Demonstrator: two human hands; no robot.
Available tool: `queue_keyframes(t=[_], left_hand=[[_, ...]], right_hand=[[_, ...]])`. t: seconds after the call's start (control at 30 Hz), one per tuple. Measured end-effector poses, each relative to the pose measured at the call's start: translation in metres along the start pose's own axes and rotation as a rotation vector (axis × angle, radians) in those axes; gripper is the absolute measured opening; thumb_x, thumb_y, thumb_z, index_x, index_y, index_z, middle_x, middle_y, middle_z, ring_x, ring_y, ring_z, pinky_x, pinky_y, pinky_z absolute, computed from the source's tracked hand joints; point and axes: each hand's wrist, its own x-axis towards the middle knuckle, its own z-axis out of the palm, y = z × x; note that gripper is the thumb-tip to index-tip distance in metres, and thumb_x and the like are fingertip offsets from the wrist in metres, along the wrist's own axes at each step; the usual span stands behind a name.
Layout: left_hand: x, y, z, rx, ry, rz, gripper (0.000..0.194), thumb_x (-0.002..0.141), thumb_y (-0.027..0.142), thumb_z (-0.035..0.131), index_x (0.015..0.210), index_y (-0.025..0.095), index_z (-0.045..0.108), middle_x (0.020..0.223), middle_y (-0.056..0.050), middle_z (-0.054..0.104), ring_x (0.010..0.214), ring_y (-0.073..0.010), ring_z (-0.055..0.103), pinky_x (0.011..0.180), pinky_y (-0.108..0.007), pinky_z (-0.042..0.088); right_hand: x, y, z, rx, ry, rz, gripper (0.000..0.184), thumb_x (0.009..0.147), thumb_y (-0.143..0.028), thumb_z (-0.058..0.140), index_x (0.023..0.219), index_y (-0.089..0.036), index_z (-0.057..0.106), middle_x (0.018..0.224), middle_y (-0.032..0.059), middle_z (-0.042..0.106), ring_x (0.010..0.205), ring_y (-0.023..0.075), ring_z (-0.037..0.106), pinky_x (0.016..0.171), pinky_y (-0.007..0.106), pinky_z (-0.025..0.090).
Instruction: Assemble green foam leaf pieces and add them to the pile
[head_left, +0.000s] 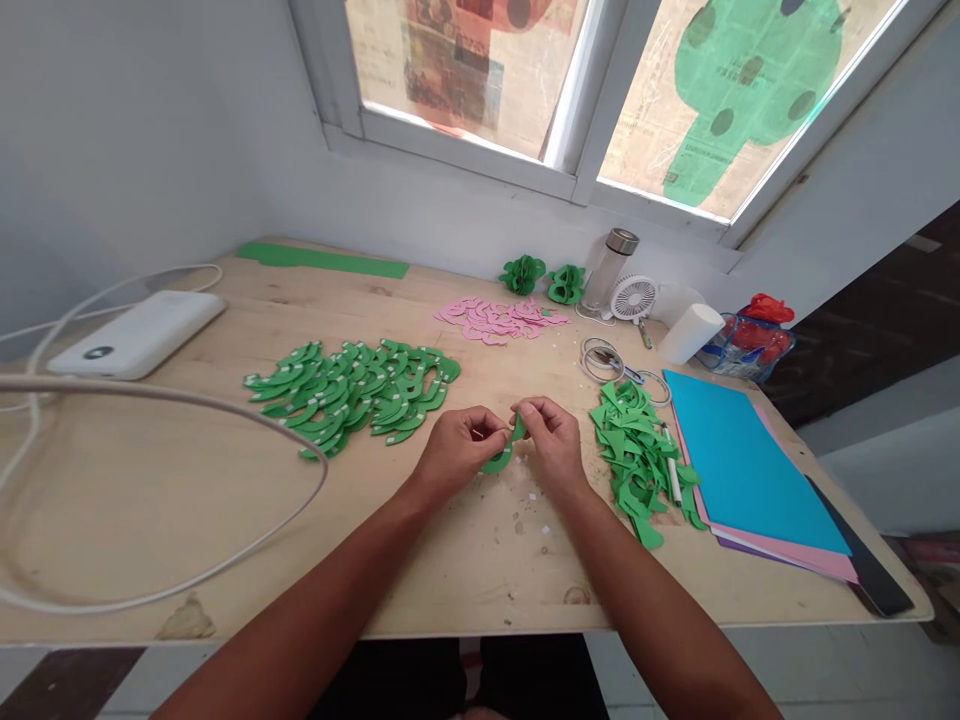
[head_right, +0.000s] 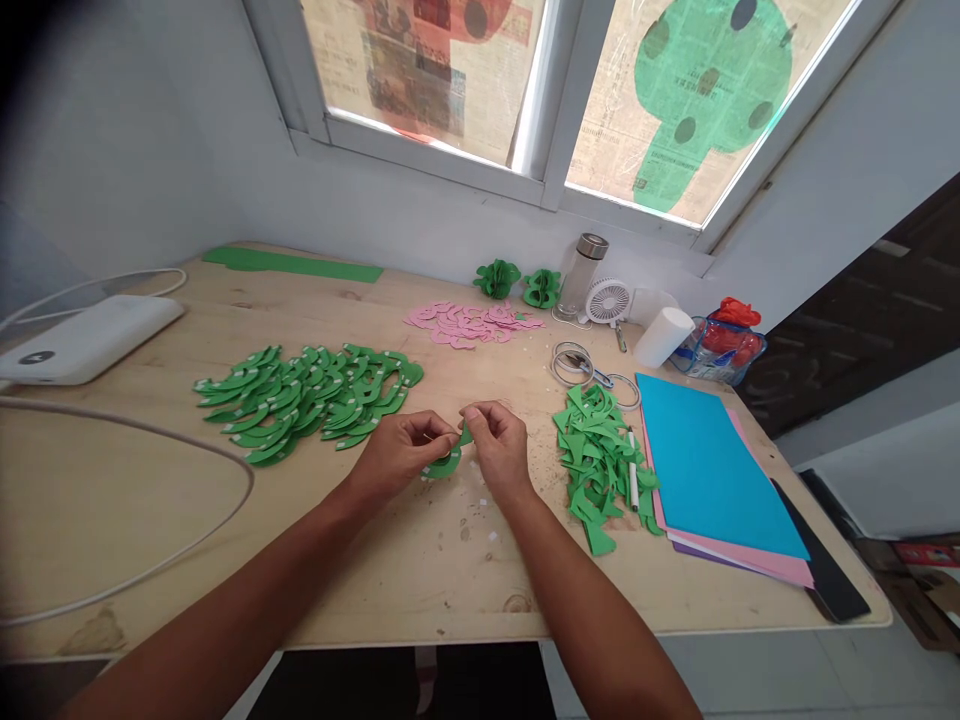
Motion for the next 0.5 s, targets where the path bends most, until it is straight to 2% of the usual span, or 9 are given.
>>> queue_keyframes(t=[0.13,0.33,0.5], left_hand=[[0.0,-0.001,0.0,0.02,-0.036,0.013,0.013,0.064,0.026,0.063,0.057,0.015,0.063,0.054,0.0,0.059,0.049,-0.0106,0.048,0.046,-0.02,0.036],[0.0,0.002,0.0,-0.087,-0.105,-0.055,0.014,0.063,0.027,0.064,0.055,0.015,0.062,0.051,0.001,0.054,0.047,-0.0096,0.045,0.044,-0.02,0.034],[0.0,0.0,0.0,-0.027,-0.068,0.006,0.014,0.065,0.027,0.062,0.058,0.014,0.061,0.055,0.0,0.056,0.05,-0.01,0.047,0.046,-0.02,0.036]], right_hand=[[0.0,0.002,-0.002,-0.004,0.021,-0.021,0.022,0.077,-0.035,0.054,0.072,-0.016,0.063,0.061,-0.0006,0.056,0.056,0.0109,0.05,0.056,0.023,0.04],[0.003,0.01,-0.002,0.058,0.032,-0.006,0.021,0.075,-0.036,0.057,0.072,-0.016,0.064,0.06,-0.0003,0.058,0.055,0.0113,0.05,0.055,0.023,0.039],[0.004,0.012,-0.002,0.088,0.018,0.021,0.03,0.08,-0.042,0.051,0.075,-0.015,0.064,0.061,0.0007,0.057,0.054,0.0109,0.049,0.054,0.023,0.039]])
